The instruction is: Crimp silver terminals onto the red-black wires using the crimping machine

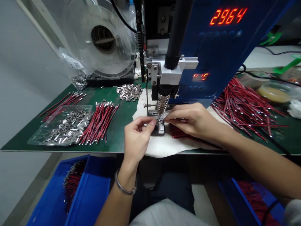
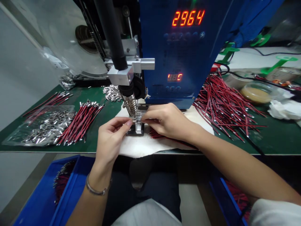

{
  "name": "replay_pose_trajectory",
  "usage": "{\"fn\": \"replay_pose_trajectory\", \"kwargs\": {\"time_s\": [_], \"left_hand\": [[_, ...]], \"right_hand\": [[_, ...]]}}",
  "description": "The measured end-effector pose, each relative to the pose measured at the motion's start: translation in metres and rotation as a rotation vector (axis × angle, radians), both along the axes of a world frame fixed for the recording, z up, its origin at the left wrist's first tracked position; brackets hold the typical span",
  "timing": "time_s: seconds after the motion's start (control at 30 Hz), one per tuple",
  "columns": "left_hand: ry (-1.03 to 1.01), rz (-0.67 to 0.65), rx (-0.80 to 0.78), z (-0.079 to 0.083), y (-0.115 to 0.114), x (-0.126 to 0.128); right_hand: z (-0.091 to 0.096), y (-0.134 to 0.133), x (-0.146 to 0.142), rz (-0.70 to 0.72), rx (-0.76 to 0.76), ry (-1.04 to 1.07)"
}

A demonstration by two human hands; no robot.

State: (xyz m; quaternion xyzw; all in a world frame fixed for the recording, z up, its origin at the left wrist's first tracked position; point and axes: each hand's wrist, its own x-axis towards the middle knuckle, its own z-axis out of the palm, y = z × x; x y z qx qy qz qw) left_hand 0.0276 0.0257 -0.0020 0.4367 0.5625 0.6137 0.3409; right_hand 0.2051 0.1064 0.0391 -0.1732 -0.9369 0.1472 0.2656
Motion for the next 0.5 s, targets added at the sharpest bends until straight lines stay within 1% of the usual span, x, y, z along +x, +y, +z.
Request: {"fn": "replay_pose_trajectory", "kwargs": {"time_s": [0.33, 0.4, 0.5], "left_hand": [[0.031, 0.017, -0.016, 0.0022, -0.0015, 0.0006], [0.008, 0.011, -0.02, 0.0021, -0.0017, 0.0006], [-0.08, 0.0, -0.011, 0.002, -0.0018, 0.0002]], "right_hand": [[-0.0021, 0.0011, 0.002, 0.006, 0.033, -0.012], [-0.0028, 0.0018, 0.0021, 0.008, 0.049, -0.011], [-0.0034, 0.0028, 0.002, 0.005, 0.071, -0.009]]}}
